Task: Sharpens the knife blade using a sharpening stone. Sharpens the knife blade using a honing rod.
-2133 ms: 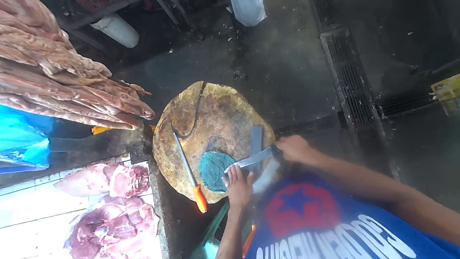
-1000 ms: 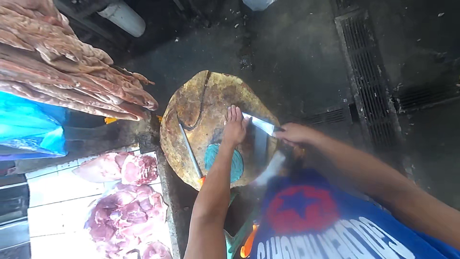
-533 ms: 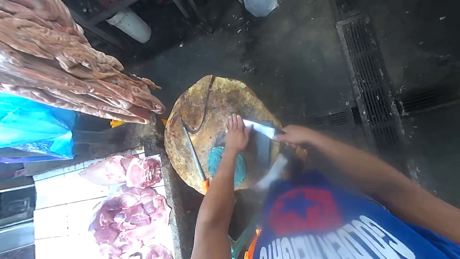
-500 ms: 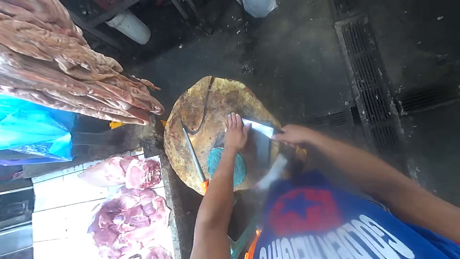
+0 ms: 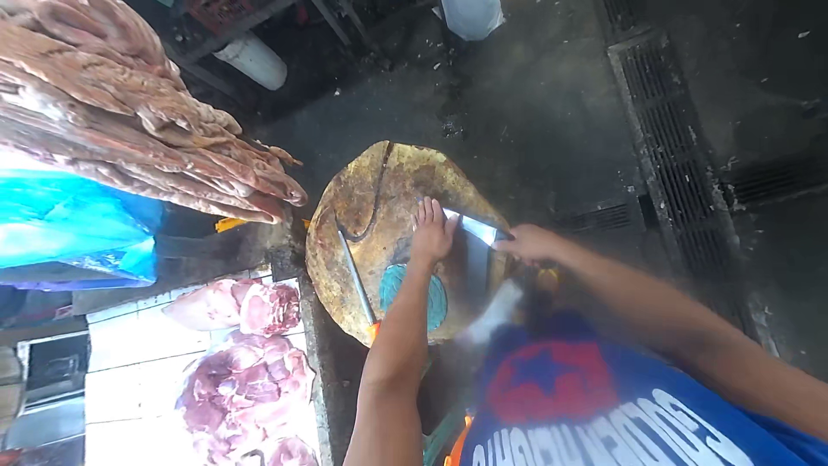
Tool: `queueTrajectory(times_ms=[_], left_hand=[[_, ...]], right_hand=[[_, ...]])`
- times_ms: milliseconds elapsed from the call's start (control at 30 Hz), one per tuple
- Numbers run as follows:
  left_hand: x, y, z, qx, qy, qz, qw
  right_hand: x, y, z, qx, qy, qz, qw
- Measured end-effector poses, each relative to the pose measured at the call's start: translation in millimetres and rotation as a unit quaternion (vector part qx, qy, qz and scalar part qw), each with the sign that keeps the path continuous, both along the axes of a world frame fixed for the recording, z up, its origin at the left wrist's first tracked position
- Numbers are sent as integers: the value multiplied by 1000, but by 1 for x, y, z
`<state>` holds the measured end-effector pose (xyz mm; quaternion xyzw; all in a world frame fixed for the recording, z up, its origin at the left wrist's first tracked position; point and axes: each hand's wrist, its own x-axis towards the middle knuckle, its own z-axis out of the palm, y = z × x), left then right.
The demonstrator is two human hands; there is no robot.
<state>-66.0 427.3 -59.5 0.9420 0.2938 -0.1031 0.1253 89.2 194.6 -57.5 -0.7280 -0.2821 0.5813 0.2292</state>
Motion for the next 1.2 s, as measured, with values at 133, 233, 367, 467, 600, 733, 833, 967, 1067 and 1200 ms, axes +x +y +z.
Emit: queueTrajectory(times_ms=[133,233,367,467,600,733,833,967,1067,1200], left_hand=[[-29,-94,10,32,-27,-70,997],[-67,-190,16,-42,24,-81,996],[-30,-170,19,-57,25,-51,997],[-14,-148,12,-13,-15,-58,998],[-46,-203,24,-76,31,-47,995],[-22,-180,20,-51,18,-35,998],[-24,-178,18,-26,-4,-38,999],[-39,-210,41,-111,76,-33,990],[-19,-187,25,-72,22,-42,996],[-59,-200,23,-66,29,-69,995]], right_hand=[[1,-99,1,5,33,28,999],[13,-182,14,-60,90,88,990],[10,-159,35,-66,94,24,993],[8,-142,30,-63,88,-7,994],[31,-183,37,-97,104,74,987],[25,-159,44,-91,93,25,991],[30,-156,45,-94,94,43,990],[61,-174,61,-139,118,99,978],[56,-165,44,-125,116,41,984],[40,-181,30,-122,127,107,978]])
